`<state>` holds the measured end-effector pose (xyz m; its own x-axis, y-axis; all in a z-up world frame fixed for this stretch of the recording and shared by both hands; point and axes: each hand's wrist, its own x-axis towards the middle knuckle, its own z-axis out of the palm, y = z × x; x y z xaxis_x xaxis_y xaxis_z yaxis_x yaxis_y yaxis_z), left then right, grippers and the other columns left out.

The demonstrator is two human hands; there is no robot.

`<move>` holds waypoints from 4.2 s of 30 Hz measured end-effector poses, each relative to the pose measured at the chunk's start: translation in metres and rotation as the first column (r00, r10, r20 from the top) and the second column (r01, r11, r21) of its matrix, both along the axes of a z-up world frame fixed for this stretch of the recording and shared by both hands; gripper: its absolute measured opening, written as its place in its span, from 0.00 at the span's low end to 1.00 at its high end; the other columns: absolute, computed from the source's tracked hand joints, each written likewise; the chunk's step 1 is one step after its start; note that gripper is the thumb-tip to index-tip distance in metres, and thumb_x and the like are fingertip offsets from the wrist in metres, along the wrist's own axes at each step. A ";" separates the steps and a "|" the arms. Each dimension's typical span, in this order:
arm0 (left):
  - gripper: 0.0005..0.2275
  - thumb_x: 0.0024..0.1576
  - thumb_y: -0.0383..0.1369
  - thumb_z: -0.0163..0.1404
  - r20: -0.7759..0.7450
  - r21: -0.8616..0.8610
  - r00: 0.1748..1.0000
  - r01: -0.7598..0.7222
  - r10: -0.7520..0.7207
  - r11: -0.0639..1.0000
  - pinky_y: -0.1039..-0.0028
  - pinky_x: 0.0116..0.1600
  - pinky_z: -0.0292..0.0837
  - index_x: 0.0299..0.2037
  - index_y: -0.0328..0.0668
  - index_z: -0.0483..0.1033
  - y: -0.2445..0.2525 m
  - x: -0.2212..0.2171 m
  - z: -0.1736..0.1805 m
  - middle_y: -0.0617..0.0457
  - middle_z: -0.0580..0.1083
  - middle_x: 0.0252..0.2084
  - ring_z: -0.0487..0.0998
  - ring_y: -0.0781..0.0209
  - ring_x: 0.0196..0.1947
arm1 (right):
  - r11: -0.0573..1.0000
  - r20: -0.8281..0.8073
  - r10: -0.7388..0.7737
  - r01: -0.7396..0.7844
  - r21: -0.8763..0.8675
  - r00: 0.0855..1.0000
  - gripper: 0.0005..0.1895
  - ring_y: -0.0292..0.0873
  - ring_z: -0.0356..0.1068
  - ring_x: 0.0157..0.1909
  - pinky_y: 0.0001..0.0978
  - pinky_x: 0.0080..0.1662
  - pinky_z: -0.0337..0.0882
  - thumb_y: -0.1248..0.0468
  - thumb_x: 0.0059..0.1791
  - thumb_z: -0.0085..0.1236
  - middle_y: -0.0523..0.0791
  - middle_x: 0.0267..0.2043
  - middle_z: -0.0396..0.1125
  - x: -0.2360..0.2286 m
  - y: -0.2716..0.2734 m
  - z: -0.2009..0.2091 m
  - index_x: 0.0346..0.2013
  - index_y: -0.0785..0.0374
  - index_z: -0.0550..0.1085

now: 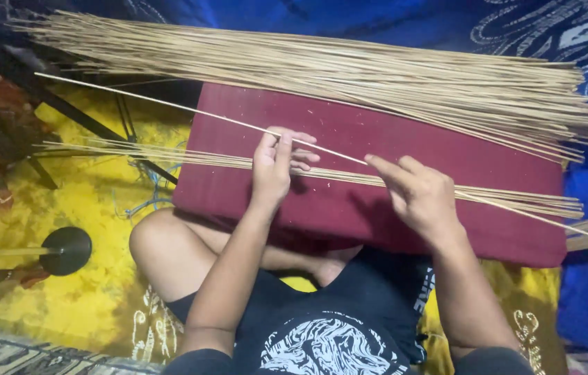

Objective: Manually scraping and cleaning the surface of long thin sticks, likely palm leaf ribs, one by one.

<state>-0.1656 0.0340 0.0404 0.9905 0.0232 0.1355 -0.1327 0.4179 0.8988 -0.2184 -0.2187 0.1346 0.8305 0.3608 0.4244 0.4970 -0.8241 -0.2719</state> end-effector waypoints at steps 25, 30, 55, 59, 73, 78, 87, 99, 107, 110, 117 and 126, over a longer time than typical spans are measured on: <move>0.16 0.71 0.41 0.30 -0.204 0.076 0.965 -0.151 0.164 0.986 0.65 0.42 0.85 0.46 0.38 0.67 0.070 -0.082 -0.040 0.40 0.80 0.33 0.85 0.51 0.35 | 0.993 -0.184 0.098 -0.109 -0.048 0.978 0.18 0.51 0.72 0.28 0.41 0.31 0.72 0.62 0.53 0.50 0.42 0.23 0.63 -0.077 0.009 -0.056 0.51 0.36 0.81; 0.15 0.71 0.41 0.31 -0.242 0.038 0.960 -0.135 0.140 0.990 0.63 0.44 0.84 0.48 0.39 0.68 0.072 -0.082 -0.049 0.38 0.80 0.35 0.85 0.49 0.37 | 0.990 -0.159 0.078 -0.096 -0.105 0.984 0.18 0.48 0.72 0.28 0.39 0.31 0.73 0.59 0.53 0.51 0.39 0.24 0.63 -0.065 0.002 -0.069 0.51 0.30 0.80; 0.15 0.71 0.44 0.31 -0.267 -0.027 0.956 -0.131 0.119 0.991 0.62 0.47 0.82 0.49 0.41 0.66 0.059 -0.106 -0.049 0.35 0.80 0.39 0.85 0.46 0.41 | 0.978 -0.134 0.160 -0.176 -0.110 0.978 0.20 0.45 0.70 0.22 0.34 0.29 0.73 0.61 0.54 0.49 0.37 0.22 0.62 -0.063 0.073 -0.042 0.54 0.30 0.79; 0.15 0.71 0.42 0.29 -0.265 -0.051 0.945 -0.211 0.191 0.976 0.62 0.49 0.83 0.49 0.43 0.65 0.067 -0.096 -0.040 0.35 0.80 0.41 0.85 0.46 0.43 | 0.979 -0.122 0.146 -0.161 -0.125 0.982 0.19 0.48 0.71 0.24 0.40 0.29 0.74 0.59 0.54 0.50 0.38 0.23 0.62 -0.055 0.060 -0.049 0.53 0.29 0.79; 0.15 0.72 0.39 0.27 -0.245 -0.041 0.954 -0.186 0.171 0.982 0.57 0.48 0.84 0.48 0.40 0.65 0.109 -0.079 -0.055 0.39 0.79 0.34 0.85 0.45 0.39 | 0.979 -0.192 0.106 -0.137 -0.152 0.976 0.19 0.50 0.73 0.30 0.45 0.32 0.76 0.59 0.52 0.50 0.39 0.26 0.66 -0.045 0.032 -0.064 0.50 0.27 0.79; 0.12 0.72 0.39 0.28 -0.235 -0.156 0.959 -0.200 0.160 0.967 0.56 0.54 0.82 0.48 0.45 0.64 0.116 -0.079 -0.056 0.41 0.79 0.37 0.84 0.46 0.45 | 0.980 -0.204 0.076 -0.111 -0.167 0.976 0.20 0.50 0.74 0.31 0.46 0.35 0.76 0.57 0.53 0.49 0.39 0.26 0.66 -0.041 0.025 -0.068 0.52 0.23 0.78; 0.12 0.72 0.40 0.24 -0.250 -0.078 0.942 -0.249 0.223 0.965 0.56 0.55 0.80 0.47 0.47 0.61 0.119 -0.084 -0.062 0.42 0.78 0.35 0.84 0.44 0.46 | 0.969 -0.197 0.147 -0.181 -0.169 0.969 0.21 0.51 0.73 0.30 0.47 0.34 0.76 0.57 0.54 0.48 0.39 0.27 0.65 -0.040 0.060 -0.054 0.55 0.24 0.76; 0.12 0.72 0.39 0.25 -0.167 -0.035 0.967 -0.202 0.193 0.979 0.56 0.49 0.83 0.47 0.45 0.61 0.139 -0.087 -0.068 0.40 0.78 0.32 0.85 0.43 0.40 | 0.950 -0.242 0.173 -0.227 -0.213 0.955 0.20 0.53 0.74 0.30 0.49 0.36 0.77 0.55 0.53 0.49 0.38 0.27 0.66 -0.031 0.093 -0.059 0.54 0.20 0.76; 0.12 0.72 0.40 0.28 -0.125 -0.056 0.984 -0.138 0.130 0.989 0.55 0.49 0.83 0.47 0.43 0.62 0.136 -0.083 -0.069 0.38 0.78 0.33 0.85 0.42 0.41 | 0.947 -0.245 0.162 -0.220 -0.233 0.956 0.20 0.52 0.74 0.29 0.47 0.34 0.78 0.56 0.53 0.49 0.38 0.28 0.67 -0.035 0.087 -0.057 0.55 0.22 0.76; 0.13 0.72 0.41 0.26 -0.150 -0.097 0.977 -0.170 0.155 0.981 0.57 0.51 0.82 0.48 0.44 0.61 0.150 -0.077 -0.067 0.40 0.78 0.35 0.85 0.45 0.43 | 0.950 -0.215 0.134 -0.187 -0.249 0.967 0.20 0.51 0.74 0.30 0.48 0.35 0.77 0.55 0.53 0.50 0.38 0.28 0.67 -0.036 0.084 -0.054 0.55 0.20 0.75; 0.13 0.72 0.40 0.29 -0.152 0.037 0.957 -0.245 0.248 0.969 0.66 0.40 0.84 0.45 0.45 0.64 0.191 -0.064 -0.048 0.44 0.77 0.27 0.86 0.48 0.35 | 0.948 -0.210 0.121 -0.176 -0.266 0.970 0.21 0.50 0.74 0.31 0.44 0.34 0.76 0.56 0.53 0.49 0.38 0.27 0.66 -0.042 0.075 -0.036 0.54 0.21 0.76; 0.14 0.71 0.42 0.31 -0.111 0.163 0.951 -0.268 0.288 0.950 0.65 0.42 0.83 0.44 0.43 0.67 0.187 -0.070 -0.032 0.43 0.78 0.28 0.86 0.49 0.35 | 0.946 -0.225 0.112 -0.173 -0.274 0.968 0.20 0.51 0.74 0.31 0.45 0.34 0.76 0.57 0.53 0.49 0.38 0.27 0.66 -0.042 0.077 -0.033 0.52 0.23 0.78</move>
